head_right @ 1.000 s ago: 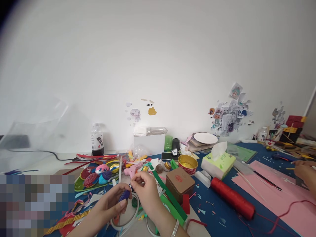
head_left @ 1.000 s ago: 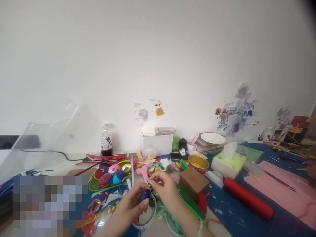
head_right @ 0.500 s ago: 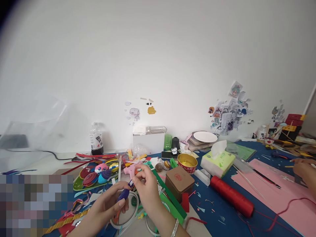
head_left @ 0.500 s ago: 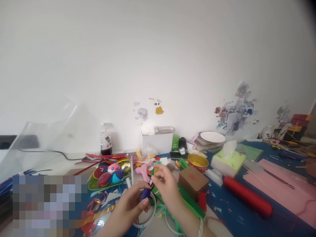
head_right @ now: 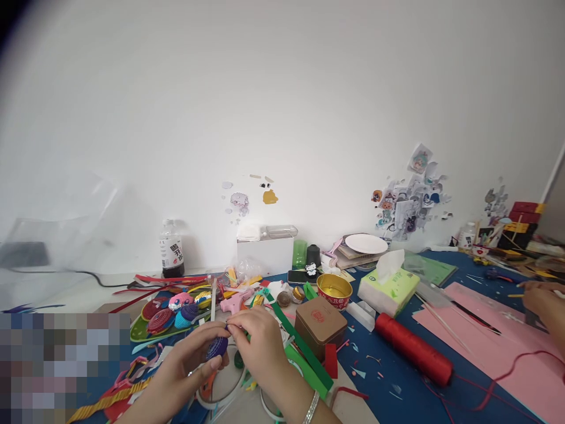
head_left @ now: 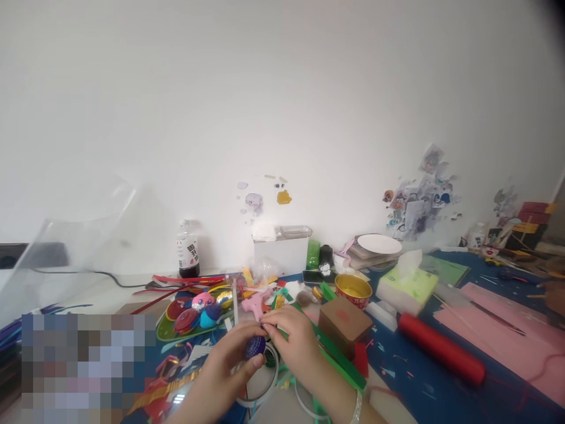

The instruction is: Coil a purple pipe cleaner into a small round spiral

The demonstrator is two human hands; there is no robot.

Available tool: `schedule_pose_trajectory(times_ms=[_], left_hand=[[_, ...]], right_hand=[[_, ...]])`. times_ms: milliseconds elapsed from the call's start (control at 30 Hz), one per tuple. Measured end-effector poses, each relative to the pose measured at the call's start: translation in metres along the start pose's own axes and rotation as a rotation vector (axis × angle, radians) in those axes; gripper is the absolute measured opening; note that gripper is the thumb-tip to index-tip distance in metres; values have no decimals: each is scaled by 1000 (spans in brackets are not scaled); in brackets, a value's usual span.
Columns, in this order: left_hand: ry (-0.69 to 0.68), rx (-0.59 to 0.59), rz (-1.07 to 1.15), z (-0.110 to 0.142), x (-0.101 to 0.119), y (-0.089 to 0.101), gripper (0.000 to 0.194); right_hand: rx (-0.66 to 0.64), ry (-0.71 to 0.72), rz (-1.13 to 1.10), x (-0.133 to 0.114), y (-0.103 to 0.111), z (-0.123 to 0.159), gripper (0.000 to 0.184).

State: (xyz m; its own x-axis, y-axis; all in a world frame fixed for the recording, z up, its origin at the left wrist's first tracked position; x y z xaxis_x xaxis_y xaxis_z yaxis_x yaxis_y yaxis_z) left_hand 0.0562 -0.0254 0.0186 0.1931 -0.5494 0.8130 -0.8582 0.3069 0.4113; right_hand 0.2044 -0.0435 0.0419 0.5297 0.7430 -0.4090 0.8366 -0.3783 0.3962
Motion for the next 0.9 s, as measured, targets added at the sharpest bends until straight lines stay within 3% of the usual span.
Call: schedule_pose_trajectory(times_ms=[300, 600, 900], left_hand=[[10, 2, -270, 1, 2, 3, 25], [-22, -6, -360, 1, 3, 4, 25], [-55, -26, -419, 2, 10, 5, 27]], right_hand=[[-153, -12, -5, 2, 3, -3, 22], [-202, -70, -53, 5, 3, -2, 23], [-243, -9, 38, 8, 1, -1, 21]])
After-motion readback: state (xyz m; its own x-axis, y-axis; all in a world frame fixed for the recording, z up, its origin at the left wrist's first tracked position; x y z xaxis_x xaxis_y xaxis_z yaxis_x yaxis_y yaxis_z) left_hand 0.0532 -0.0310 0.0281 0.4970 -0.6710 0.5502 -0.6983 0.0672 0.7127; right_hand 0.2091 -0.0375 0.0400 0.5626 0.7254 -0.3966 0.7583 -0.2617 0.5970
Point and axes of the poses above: each hand's wrist, its own z-axis away from the middle knuckle, its own y-axis out of the back of the hand, x = y × z, the point moved 3 cm from there along -z, towards the middle knuckle, and after that the axes turned 5 degrees about y, right-handed, at the moved point
